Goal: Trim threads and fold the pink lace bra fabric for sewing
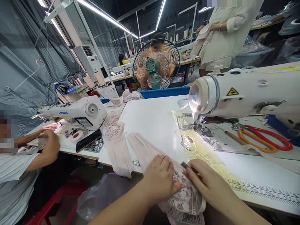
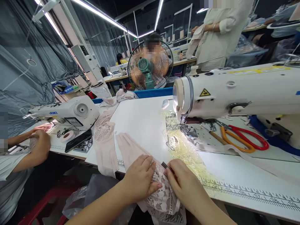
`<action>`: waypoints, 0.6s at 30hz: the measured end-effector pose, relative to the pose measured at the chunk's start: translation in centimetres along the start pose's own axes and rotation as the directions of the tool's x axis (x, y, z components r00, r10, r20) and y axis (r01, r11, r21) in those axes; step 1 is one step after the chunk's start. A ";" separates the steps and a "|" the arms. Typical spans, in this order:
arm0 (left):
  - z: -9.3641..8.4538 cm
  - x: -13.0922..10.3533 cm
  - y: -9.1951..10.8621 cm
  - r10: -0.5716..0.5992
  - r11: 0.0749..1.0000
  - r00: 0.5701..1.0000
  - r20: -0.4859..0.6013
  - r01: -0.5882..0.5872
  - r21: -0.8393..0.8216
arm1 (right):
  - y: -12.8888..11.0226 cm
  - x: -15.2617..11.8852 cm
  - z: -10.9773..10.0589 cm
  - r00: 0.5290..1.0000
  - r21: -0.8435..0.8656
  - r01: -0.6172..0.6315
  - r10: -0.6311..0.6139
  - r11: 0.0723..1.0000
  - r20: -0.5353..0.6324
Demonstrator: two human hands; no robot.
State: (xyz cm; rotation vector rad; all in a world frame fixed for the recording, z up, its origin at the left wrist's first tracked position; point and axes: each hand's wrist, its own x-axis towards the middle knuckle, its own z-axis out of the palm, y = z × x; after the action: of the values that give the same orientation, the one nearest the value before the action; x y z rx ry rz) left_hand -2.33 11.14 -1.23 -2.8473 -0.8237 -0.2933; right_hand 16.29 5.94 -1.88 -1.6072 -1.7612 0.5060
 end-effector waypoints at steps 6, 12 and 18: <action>1.6 -0.5 2.7 -0.139 0.990 0.985 -0.104 0.141 0.007 | 0.6 1.3 -0.2 0.993 -0.166 0.114 -0.109 0.980 0.035; 1.5 -0.7 2.3 -0.113 0.993 0.990 -0.079 0.114 0.007 | 0.5 2.6 0.6 0.974 -0.344 0.220 -0.188 0.913 0.123; 1.6 -0.6 2.1 -0.106 0.994 0.990 -0.098 0.109 0.024 | -0.4 3.2 0.8 0.963 -0.439 0.260 -0.199 0.860 0.181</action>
State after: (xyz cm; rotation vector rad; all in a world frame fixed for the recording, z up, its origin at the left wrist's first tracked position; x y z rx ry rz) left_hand -1.48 9.38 -3.13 -2.7425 -0.9547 -0.4256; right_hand 15.44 9.15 -1.46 -1.6621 -2.2645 0.0751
